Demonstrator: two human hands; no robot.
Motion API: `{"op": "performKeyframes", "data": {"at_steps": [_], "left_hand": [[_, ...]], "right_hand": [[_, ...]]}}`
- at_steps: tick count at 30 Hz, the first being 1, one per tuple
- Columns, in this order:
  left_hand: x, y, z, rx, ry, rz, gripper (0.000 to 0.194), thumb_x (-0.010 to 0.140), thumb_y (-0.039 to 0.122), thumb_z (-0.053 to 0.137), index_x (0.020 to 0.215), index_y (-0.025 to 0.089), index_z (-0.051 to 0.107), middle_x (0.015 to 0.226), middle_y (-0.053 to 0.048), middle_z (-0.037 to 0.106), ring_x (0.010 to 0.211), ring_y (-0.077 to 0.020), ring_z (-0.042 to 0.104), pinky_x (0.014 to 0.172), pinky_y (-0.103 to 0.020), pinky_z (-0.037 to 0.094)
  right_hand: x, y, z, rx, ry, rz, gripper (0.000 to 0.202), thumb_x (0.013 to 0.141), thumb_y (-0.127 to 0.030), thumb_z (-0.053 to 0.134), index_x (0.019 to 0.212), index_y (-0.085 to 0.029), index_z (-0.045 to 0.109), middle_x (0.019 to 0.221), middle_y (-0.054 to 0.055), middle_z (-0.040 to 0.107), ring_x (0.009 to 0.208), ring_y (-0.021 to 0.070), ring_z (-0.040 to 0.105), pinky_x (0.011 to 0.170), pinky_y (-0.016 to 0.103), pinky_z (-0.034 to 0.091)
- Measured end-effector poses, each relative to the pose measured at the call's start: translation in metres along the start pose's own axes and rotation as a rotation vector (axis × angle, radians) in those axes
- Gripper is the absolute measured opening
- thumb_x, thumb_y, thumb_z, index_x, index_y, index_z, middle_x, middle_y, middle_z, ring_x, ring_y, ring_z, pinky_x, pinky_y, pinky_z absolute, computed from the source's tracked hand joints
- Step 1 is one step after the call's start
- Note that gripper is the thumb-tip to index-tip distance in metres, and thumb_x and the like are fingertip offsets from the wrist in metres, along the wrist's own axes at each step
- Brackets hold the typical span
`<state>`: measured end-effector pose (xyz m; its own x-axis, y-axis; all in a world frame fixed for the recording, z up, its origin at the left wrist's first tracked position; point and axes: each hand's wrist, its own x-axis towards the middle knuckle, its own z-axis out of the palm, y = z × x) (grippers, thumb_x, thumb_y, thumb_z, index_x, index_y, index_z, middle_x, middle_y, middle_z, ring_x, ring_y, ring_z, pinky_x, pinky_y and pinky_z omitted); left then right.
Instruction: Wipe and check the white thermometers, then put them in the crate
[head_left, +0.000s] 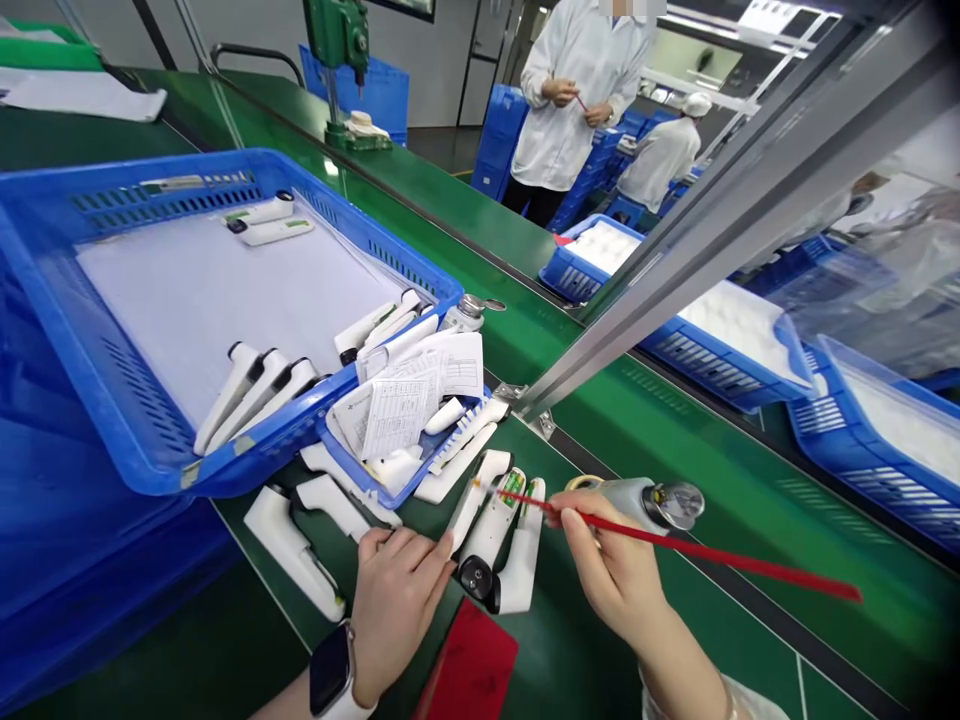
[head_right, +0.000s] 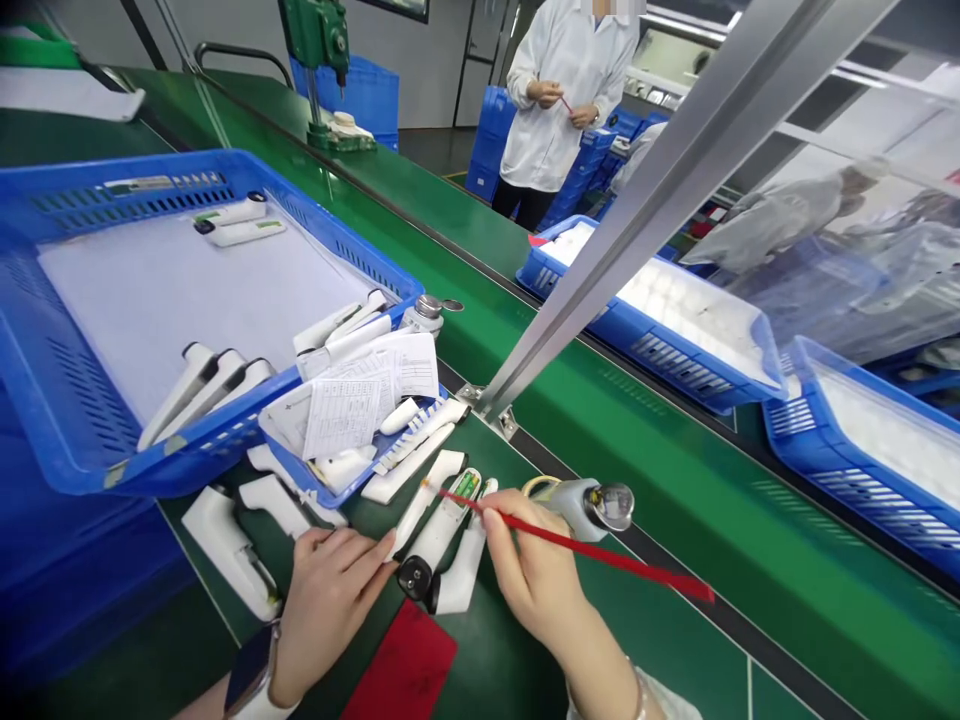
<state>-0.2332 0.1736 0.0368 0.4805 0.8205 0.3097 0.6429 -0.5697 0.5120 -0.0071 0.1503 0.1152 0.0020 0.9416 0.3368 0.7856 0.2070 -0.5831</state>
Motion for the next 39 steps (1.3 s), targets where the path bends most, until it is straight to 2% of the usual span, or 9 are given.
{"op": "performKeyframes", "data": {"at_steps": [5,12,16,20,24,28,32,36,39], "left_hand": [[0.001,0.001,-0.001,0.001,0.019,0.004,0.020,0.087,0.020,0.051,0.102,0.024,0.064,0.071,0.001,0.062,0.072,-0.0147,0.055,0.073,-0.036,0.030],[0.000,0.001,0.000,-0.012,0.021,-0.002,0.021,0.087,0.020,0.052,0.103,0.024,0.063,0.072,0.001,0.063,0.073,-0.0149,0.056,0.074,-0.036,0.030],[-0.001,0.001,0.000,-0.011,0.016,-0.005,0.021,0.087,0.019,0.051,0.104,0.025,0.062,0.072,0.001,0.063,0.073,-0.0149,0.056,0.074,-0.036,0.030],[0.000,0.002,-0.001,0.005,0.029,0.007,0.021,0.087,0.019,0.051,0.103,0.024,0.063,0.070,0.001,0.062,0.072,-0.0148,0.055,0.072,-0.036,0.030],[0.002,0.003,-0.003,0.011,0.030,0.016,0.020,0.087,0.018,0.051,0.102,0.023,0.063,0.070,0.001,0.062,0.071,-0.0144,0.055,0.072,-0.036,0.031],[0.002,0.003,-0.004,0.006,0.025,0.015,0.020,0.087,0.019,0.051,0.102,0.023,0.063,0.070,0.001,0.062,0.072,-0.0144,0.055,0.072,-0.036,0.030],[0.001,0.002,-0.003,-0.001,0.011,0.003,0.021,0.087,0.019,0.051,0.104,0.024,0.062,0.071,0.001,0.062,0.072,-0.0147,0.055,0.072,-0.036,0.029],[0.001,0.001,-0.002,-0.003,0.003,-0.005,0.021,0.087,0.019,0.051,0.104,0.024,0.062,0.071,0.002,0.062,0.073,-0.0147,0.055,0.073,-0.036,0.029],[0.001,0.002,-0.003,-0.005,0.006,-0.006,0.020,0.087,0.019,0.052,0.104,0.024,0.062,0.072,0.002,0.062,0.073,-0.0145,0.055,0.073,-0.036,0.029]], "right_hand": [[0.001,0.000,-0.001,-0.032,0.051,-0.003,0.012,0.088,-0.017,0.045,0.096,-0.022,0.052,0.080,0.002,0.062,0.069,0.0153,0.062,0.060,0.028,0.048],[0.001,0.000,-0.005,-0.028,0.032,0.004,0.011,0.088,-0.017,0.044,0.095,-0.021,0.052,0.082,0.004,0.061,0.071,0.0161,0.062,0.062,0.030,0.049],[0.003,0.001,-0.007,0.014,-0.039,0.008,0.011,0.089,-0.017,0.042,0.093,-0.021,0.051,0.079,0.003,0.060,0.069,0.0144,0.060,0.060,0.028,0.047],[0.005,0.000,-0.008,-0.022,0.018,0.006,0.010,0.090,-0.020,0.043,0.092,-0.021,0.052,0.078,0.004,0.060,0.066,0.0145,0.060,0.059,0.028,0.047],[0.005,-0.002,-0.007,0.011,-0.063,0.000,0.011,0.090,-0.020,0.041,0.092,-0.021,0.052,0.077,0.003,0.060,0.068,0.0151,0.060,0.060,0.028,0.047],[0.008,-0.003,-0.008,-0.053,-0.026,-0.010,0.010,0.090,-0.021,0.042,0.090,-0.021,0.052,0.076,0.003,0.061,0.065,0.0144,0.060,0.059,0.028,0.046],[0.011,-0.003,-0.009,0.004,-0.087,-0.024,0.011,0.090,-0.019,0.041,0.089,-0.021,0.052,0.074,0.002,0.060,0.065,0.0140,0.060,0.058,0.027,0.046],[0.014,-0.004,-0.010,-0.068,-0.028,-0.028,0.011,0.090,-0.021,0.042,0.088,-0.021,0.053,0.075,0.002,0.061,0.062,0.0137,0.059,0.057,0.027,0.045],[0.016,-0.006,-0.011,-0.024,-0.088,-0.033,0.013,0.091,-0.022,0.041,0.088,-0.021,0.053,0.073,0.002,0.061,0.063,0.0146,0.059,0.057,0.027,0.045]]}}
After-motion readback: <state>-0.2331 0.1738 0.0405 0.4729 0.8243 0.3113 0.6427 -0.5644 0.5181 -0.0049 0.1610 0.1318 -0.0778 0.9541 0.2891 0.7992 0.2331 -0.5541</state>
